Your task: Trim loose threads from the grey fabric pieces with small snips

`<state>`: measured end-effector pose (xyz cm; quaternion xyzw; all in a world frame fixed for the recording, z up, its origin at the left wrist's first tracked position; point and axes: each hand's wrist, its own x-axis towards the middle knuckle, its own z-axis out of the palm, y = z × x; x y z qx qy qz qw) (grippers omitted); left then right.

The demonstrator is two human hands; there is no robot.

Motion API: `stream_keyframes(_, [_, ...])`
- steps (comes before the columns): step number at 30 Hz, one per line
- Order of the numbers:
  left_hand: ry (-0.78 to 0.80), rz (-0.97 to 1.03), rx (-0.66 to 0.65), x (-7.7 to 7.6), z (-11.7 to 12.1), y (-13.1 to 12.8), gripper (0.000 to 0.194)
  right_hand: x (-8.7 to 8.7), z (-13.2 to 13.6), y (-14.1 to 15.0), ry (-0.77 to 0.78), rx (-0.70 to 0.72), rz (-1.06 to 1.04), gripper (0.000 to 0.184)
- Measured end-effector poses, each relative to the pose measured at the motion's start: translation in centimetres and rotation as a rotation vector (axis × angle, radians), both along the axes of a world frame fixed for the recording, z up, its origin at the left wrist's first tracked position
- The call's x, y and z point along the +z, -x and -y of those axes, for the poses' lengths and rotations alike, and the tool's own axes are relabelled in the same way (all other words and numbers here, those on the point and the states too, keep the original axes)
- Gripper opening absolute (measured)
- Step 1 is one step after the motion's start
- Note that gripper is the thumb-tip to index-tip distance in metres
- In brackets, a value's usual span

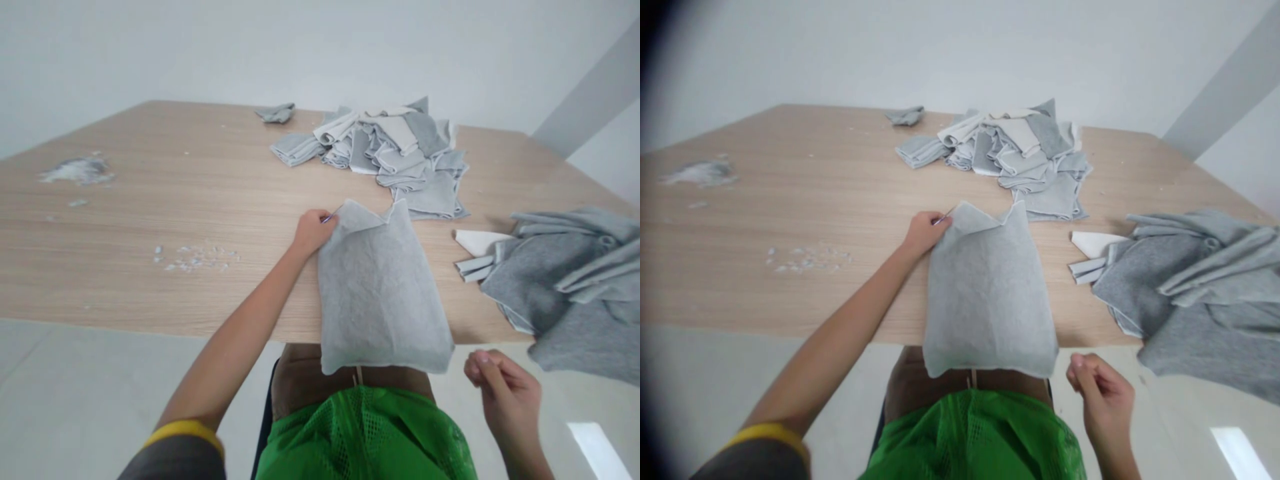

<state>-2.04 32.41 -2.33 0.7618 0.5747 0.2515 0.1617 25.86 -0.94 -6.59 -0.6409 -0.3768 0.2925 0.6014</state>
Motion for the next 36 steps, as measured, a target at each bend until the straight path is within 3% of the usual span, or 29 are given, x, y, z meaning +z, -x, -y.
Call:
stream_keyframes(4, [0.037,-0.043,0.166,-0.6,-0.2,0.5,0.038,-1.1,3.8,1.5,0.228,0.227,-0.043,0.038])
stream_keyframes(8, [0.04,-0.073,0.232,-0.5,0.1,0.6,0.047,-2.8,3.6,6.4,0.433,0.604,-0.211,0.025])
stream_keyframes(10, [0.015,-0.076,0.179,0.0,0.3,0.8,0.052,-3.8,2.0,9.7,0.45,0.668,-0.394,0.033])
stream_keyframes(13, [-0.022,-0.084,-0.011,0.9,1.5,1.2,0.053,-4.6,-1.0,14.3,0.376,0.677,-0.693,0.043])
stream_keyframes(17, [-0.017,-0.171,-0.256,1.2,4.9,1.6,0.05,-3.7,-3.7,17.5,0.283,0.534,-0.972,0.041])
stream_keyframes(19, [-0.022,-0.247,-0.302,1.0,6.8,1.5,0.053,-2.9,-4.0,17.7,0.304,0.485,-1.015,0.041])
stream_keyframes(23, [-0.042,-0.391,-0.238,0.4,8.5,0.6,0.061,-0.8,-3.2,16.3,0.402,0.51,-1.028,0.034])
stream_keyframes(29, [-0.063,-0.515,-0.167,0.8,5.7,-0.2,0.059,2.3,-4.0,13.5,0.323,0.522,-1.063,0.029])
stream_keyframes(36, [-0.1,-0.545,-0.156,0.7,2.4,-0.4,0.057,3.6,-7.2,13.4,0.256,0.49,-1.049,0.027])
